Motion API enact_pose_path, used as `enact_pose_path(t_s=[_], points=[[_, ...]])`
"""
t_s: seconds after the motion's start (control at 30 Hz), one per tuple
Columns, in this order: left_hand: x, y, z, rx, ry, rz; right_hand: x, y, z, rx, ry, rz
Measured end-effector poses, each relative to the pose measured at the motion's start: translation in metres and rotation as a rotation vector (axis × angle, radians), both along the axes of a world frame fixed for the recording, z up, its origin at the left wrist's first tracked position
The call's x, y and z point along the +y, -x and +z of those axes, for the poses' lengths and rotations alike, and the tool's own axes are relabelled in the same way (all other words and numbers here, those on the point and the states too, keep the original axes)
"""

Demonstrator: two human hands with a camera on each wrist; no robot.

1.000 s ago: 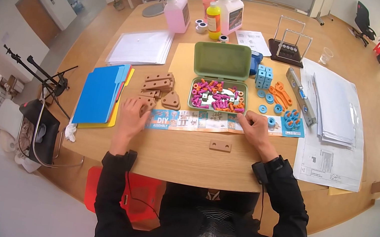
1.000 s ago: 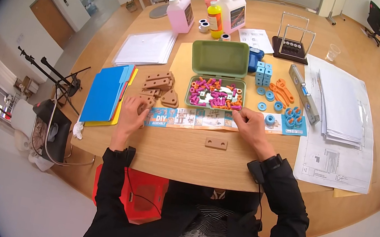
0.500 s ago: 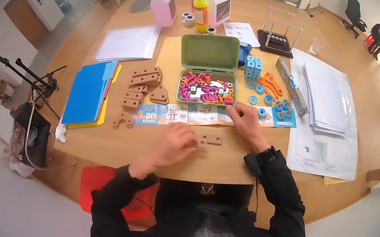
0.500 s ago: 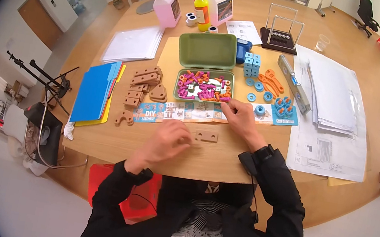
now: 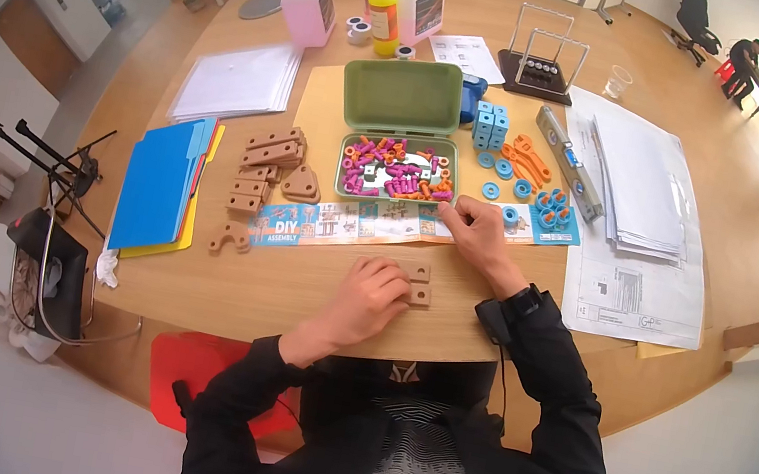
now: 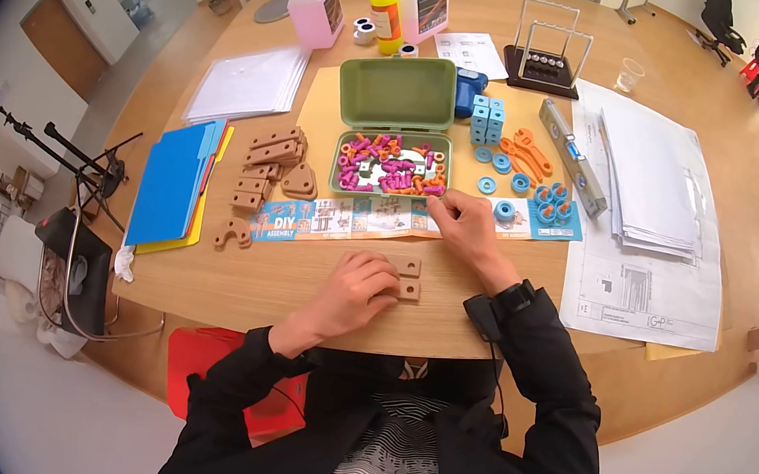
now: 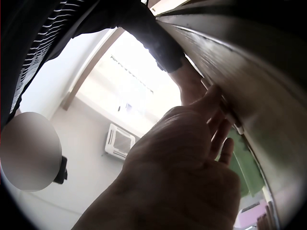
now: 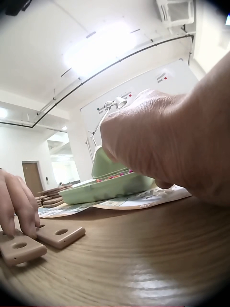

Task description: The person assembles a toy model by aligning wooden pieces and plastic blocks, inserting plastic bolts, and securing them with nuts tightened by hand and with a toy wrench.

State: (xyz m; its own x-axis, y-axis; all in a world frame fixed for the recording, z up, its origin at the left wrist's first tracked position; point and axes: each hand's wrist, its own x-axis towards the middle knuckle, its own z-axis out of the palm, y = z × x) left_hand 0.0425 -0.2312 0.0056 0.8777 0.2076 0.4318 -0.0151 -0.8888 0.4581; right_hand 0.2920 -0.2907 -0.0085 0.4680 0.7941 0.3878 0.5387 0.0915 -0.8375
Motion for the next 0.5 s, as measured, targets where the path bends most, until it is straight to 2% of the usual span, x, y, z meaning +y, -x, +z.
enact_pose_path(t_s=[0.37, 0.5], points=[[0.004, 0.003, 0.006, -0.003, 0.015, 0.025, 0.000, 0.001, 0.001, 0.003, 0.000, -0.003], [0.029, 0.002, 0.034, -0.173, 0.070, 0.135, -0.001, 0.000, 0.000, 0.008, 0.005, -0.012]])
